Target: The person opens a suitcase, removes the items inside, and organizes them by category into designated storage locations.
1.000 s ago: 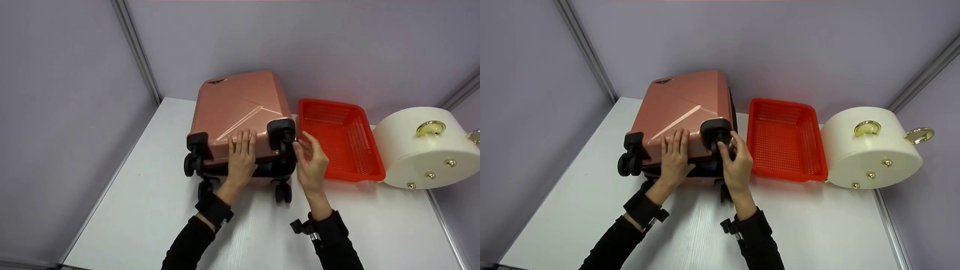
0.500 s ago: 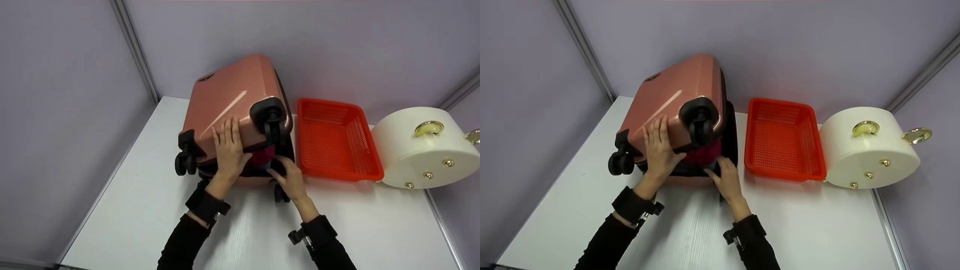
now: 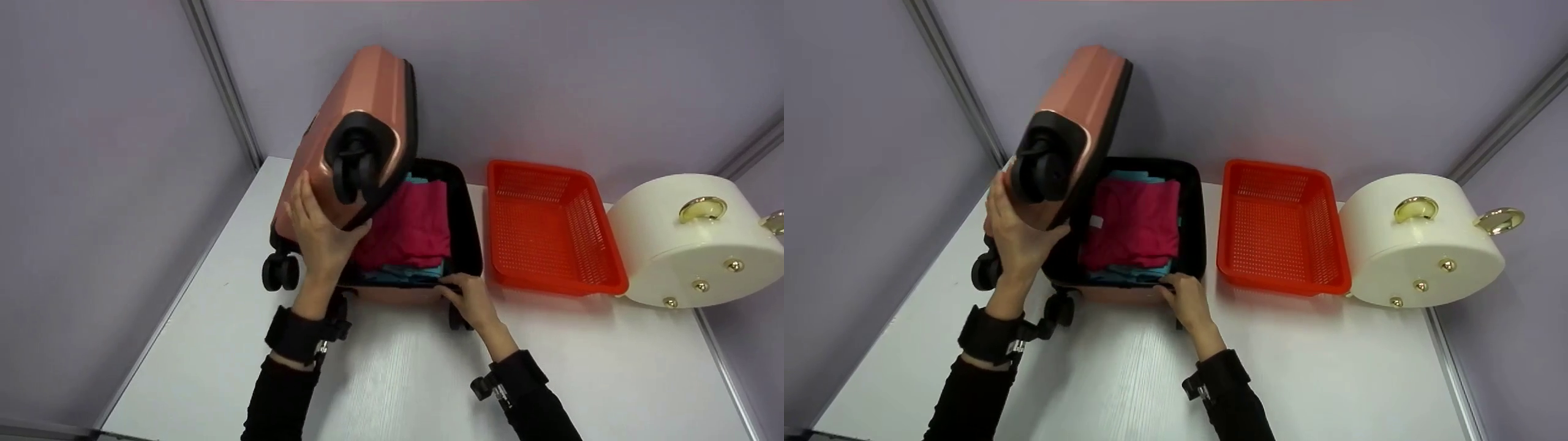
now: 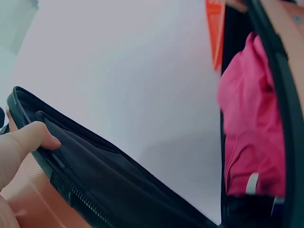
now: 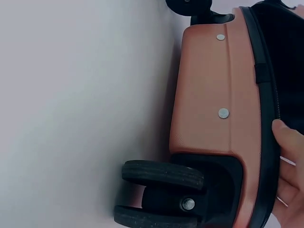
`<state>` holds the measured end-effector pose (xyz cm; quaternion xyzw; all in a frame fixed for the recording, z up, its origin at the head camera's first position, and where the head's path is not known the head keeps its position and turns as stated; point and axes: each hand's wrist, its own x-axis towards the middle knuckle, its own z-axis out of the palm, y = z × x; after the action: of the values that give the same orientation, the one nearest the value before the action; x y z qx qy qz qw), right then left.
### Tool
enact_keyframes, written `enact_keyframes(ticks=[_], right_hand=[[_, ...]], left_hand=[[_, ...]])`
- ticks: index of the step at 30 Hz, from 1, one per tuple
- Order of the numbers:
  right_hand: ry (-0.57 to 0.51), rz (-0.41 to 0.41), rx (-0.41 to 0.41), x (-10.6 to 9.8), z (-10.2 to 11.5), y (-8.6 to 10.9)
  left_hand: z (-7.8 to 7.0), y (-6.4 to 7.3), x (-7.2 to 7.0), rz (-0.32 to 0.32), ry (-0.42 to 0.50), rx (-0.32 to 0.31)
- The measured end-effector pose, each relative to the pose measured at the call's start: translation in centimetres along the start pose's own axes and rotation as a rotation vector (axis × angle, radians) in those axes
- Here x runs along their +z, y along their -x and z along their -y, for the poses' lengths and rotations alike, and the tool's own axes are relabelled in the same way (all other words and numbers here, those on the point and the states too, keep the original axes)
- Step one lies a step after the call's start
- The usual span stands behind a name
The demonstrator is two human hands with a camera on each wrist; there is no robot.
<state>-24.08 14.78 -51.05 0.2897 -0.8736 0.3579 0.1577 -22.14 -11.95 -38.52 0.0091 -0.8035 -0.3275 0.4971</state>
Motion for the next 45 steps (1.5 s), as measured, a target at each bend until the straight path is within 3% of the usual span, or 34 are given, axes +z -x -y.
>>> enact_keyframes(ticks=[3, 5, 9, 11, 12, 14, 18, 19, 22, 26, 34, 40, 45], right_hand=[[-0.008, -0.044, -0.016, 0.1, -0.1, 0.3], [-0.004, -0.075, -0.014, 0.2, -0.1, 0.6], [0.002, -0.113, -0.005, 0.5, 0.1, 1.3], [0.007, -0.121, -0.004, 0.7, 0.3, 1.7], [0.009, -0.127, -0.004, 0.8, 0.5, 1.8], [0.021, -0.142, -0.002, 0.9, 0.8, 2.1], [0.042, -0.182, -0.001, 1.0, 1.1, 2.6], [0.048, -0.194, -0.003, 0.9, 1.2, 2.7], [0.061, -0.226, -0.008, 1.0, 1.4, 3.1], [0.071, -0.247, 0.002, 1.0, 1.7, 3.5], [0.070, -0.265, 0.008, 1.0, 1.8, 3.9], [0.069, -0.293, 0.005, 1.1, 2.0, 3.9], [0.069, -0.301, 0.015, 1.3, 2.4, 3.8]], left_hand=[[1.2, -0.4, -0.9, -0.052, 0.039, -0.038], [1.9, -0.7, -1.3, -0.103, 0.111, -0.037], [3.4, -1.7, -2.5, -0.233, 0.396, 0.008], [4.2, -2.2, -3.2, -0.285, 0.520, -0.001], [4.7, -2.4, -3.6, -0.301, 0.541, -0.046], [6.0, -2.8, -4.5, -0.310, 0.466, -0.184], [9.3, -3.2, -6.3, -0.256, 0.307, -0.557], [10.1, -3.2, -6.7, -0.247, 0.308, -0.632], [12.2, -2.9, -7.5, -0.255, 0.424, -0.813], [14.6, -2.2, -7.8, -0.300, 0.577, -0.956], [18.3, 0.2, -8.1, -0.306, 0.646, -1.330], [20.1, 2.0, -7.5, -0.353, 0.731, -1.452], [21.3, 3.2, -7.3, -0.348, 0.766, -1.540]])
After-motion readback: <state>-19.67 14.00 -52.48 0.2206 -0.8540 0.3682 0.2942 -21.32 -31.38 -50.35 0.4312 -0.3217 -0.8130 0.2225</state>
